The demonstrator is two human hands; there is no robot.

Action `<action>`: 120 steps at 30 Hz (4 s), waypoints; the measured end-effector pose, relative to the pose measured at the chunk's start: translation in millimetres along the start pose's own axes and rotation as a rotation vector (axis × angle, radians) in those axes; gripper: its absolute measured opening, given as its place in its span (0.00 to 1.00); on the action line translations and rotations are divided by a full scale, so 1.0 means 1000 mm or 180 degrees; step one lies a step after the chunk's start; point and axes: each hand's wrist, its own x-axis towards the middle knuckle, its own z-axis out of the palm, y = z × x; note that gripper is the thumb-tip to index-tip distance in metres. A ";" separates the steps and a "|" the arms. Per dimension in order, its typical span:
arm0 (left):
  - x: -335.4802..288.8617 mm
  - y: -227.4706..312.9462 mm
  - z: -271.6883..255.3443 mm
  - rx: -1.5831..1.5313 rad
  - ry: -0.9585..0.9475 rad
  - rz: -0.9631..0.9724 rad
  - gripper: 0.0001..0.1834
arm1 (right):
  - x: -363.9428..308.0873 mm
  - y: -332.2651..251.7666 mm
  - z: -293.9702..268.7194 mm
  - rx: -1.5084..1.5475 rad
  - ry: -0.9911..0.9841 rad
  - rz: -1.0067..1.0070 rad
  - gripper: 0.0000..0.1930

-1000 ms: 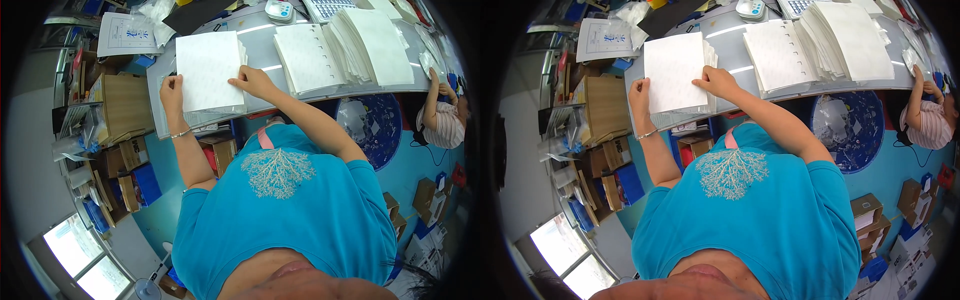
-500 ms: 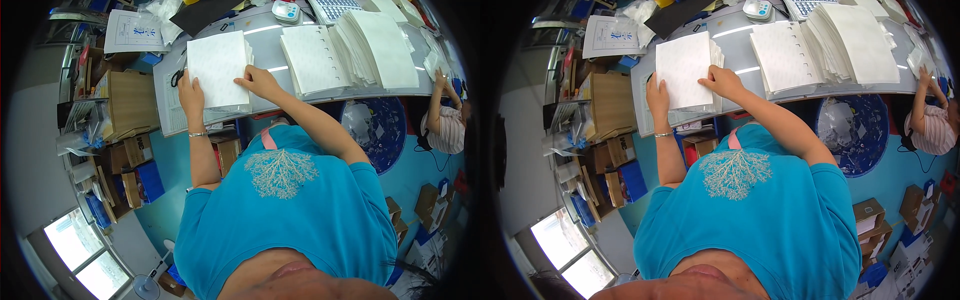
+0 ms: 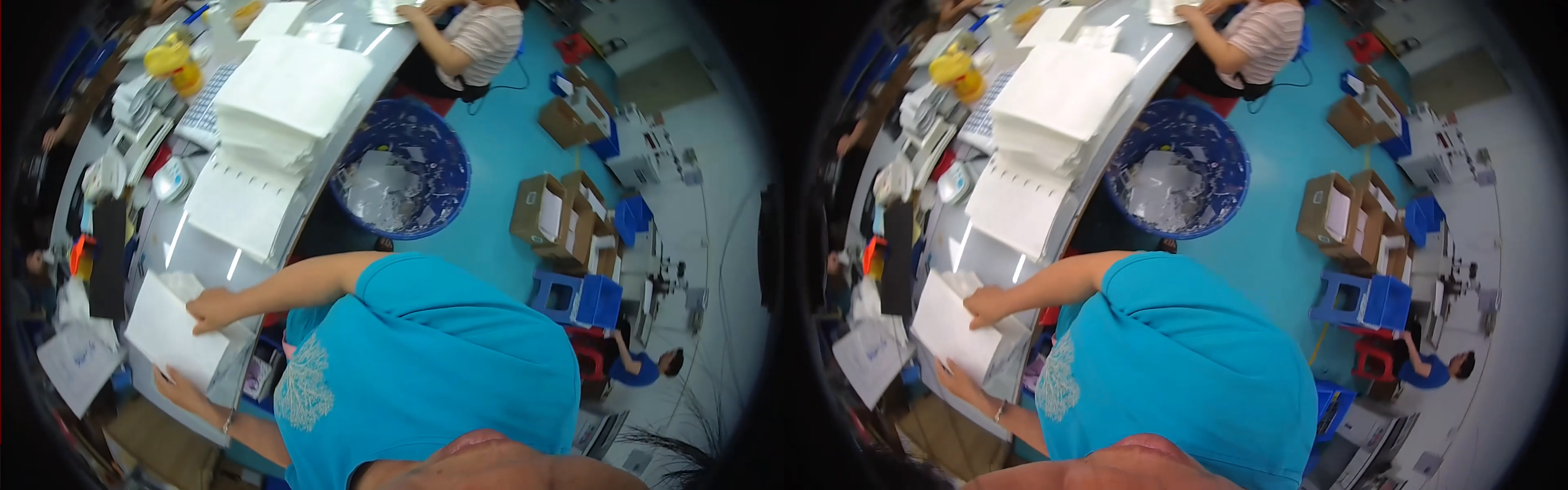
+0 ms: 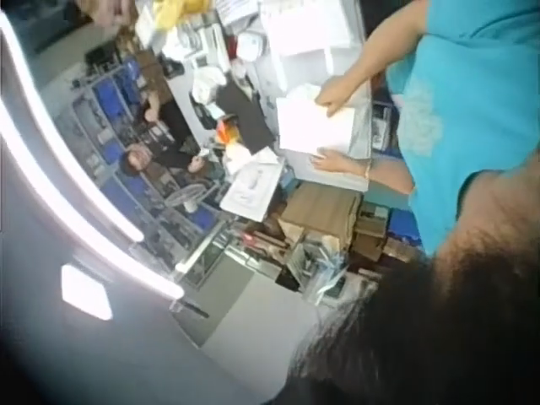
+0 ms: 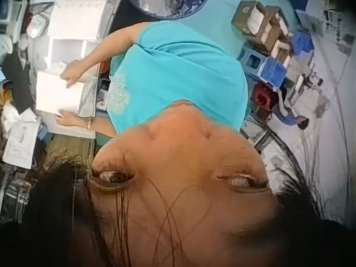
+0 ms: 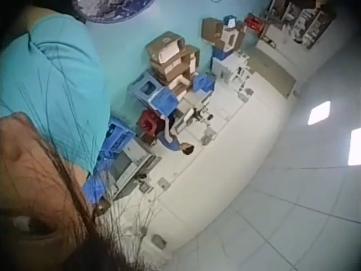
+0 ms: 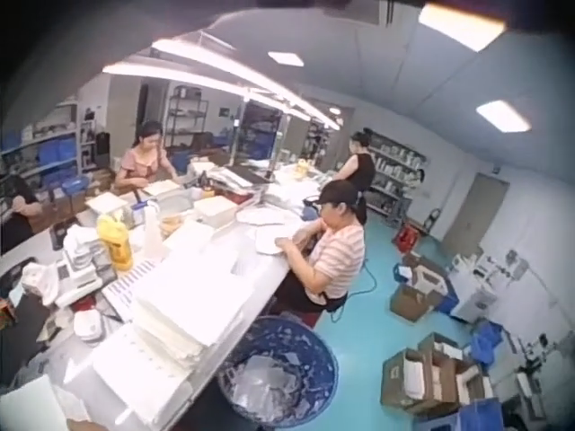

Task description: Sorting and inspecting paper sheets at a workstation and placing them into a bin.

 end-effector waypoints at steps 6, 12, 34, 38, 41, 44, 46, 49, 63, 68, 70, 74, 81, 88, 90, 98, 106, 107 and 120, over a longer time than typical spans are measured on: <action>0.019 0.012 0.004 -0.1077 -0.0385 -0.0893 0.22 | -0.008 -0.010 -0.017 -0.0001 -0.0016 0.0168 0.19; 0.036 -0.015 0.001 -0.1072 -0.0398 -0.1042 0.18 | -0.008 -0.010 -0.019 0.0020 -0.0080 0.0124 0.19; -0.071 0.254 0.046 -0.4182 -0.1827 -0.0988 0.20 | -0.098 0.004 -0.242 0.3482 0.0816 0.0318 0.33; -0.081 0.286 0.064 -0.4156 -0.2696 -0.1246 0.23 | -0.149 0.015 -0.255 0.3796 0.1332 0.0403 0.34; -0.080 0.317 0.078 -0.3397 -0.3009 -0.0732 0.24 | -0.178 0.011 -0.269 0.4042 0.1615 0.0302 0.35; -0.081 0.346 0.089 -0.3367 -0.3363 -0.0514 0.24 | -0.208 0.025 -0.294 0.3967 0.1981 0.0212 0.29; -0.090 0.361 0.096 -0.3300 -0.3491 -0.0333 0.24 | -0.234 0.041 -0.311 0.3191 0.2174 0.0425 0.24; -0.103 0.382 0.102 -0.3153 -0.3665 -0.0047 0.23 | -0.269 0.046 -0.334 0.2084 0.2357 0.0653 0.16; -0.156 0.456 0.118 -0.2800 -0.3801 0.0778 0.16 | -0.354 0.076 -0.361 0.0939 0.3111 0.0912 0.13; -0.168 0.470 0.127 -0.2824 -0.3920 0.0731 0.21 | -0.380 0.073 -0.374 0.2394 0.3050 0.0869 0.13; -0.173 0.473 0.133 -0.2853 -0.3984 0.0622 0.22 | -0.404 0.076 -0.387 0.2821 0.2702 0.0706 0.13; -0.184 0.485 0.140 -0.2824 -0.4115 0.0495 0.22 | -0.422 0.088 -0.393 0.4179 0.2502 0.0225 0.14; -0.202 0.493 0.148 -0.2755 -0.4072 0.0549 0.23 | -0.433 0.113 -0.390 0.4157 0.2745 0.0658 0.12; -0.197 0.494 0.142 -0.2669 -0.4000 0.0547 0.23 | -0.434 0.102 -0.390 0.3949 0.2654 0.0892 0.10; -0.191 0.493 0.141 -0.2688 -0.4011 0.0556 0.22 | -0.428 0.099 -0.385 0.4093 0.2643 0.0712 0.10; -0.172 0.472 0.149 -0.2744 -0.4080 0.0748 0.23 | -0.404 0.099 -0.369 0.3873 0.3394 0.1528 0.09; -0.149 0.461 0.142 -0.2958 -0.4004 0.0595 0.20 | -0.384 0.115 -0.327 0.5127 0.3771 0.1040 0.08; -0.147 0.461 0.143 -0.2973 -0.4028 0.0569 0.20 | -0.388 0.121 -0.325 0.5576 0.3204 0.0400 0.08; -0.140 0.464 0.166 -0.2750 -0.4277 0.0419 0.27 | -0.379 0.091 -0.341 0.4206 0.3439 0.0494 0.13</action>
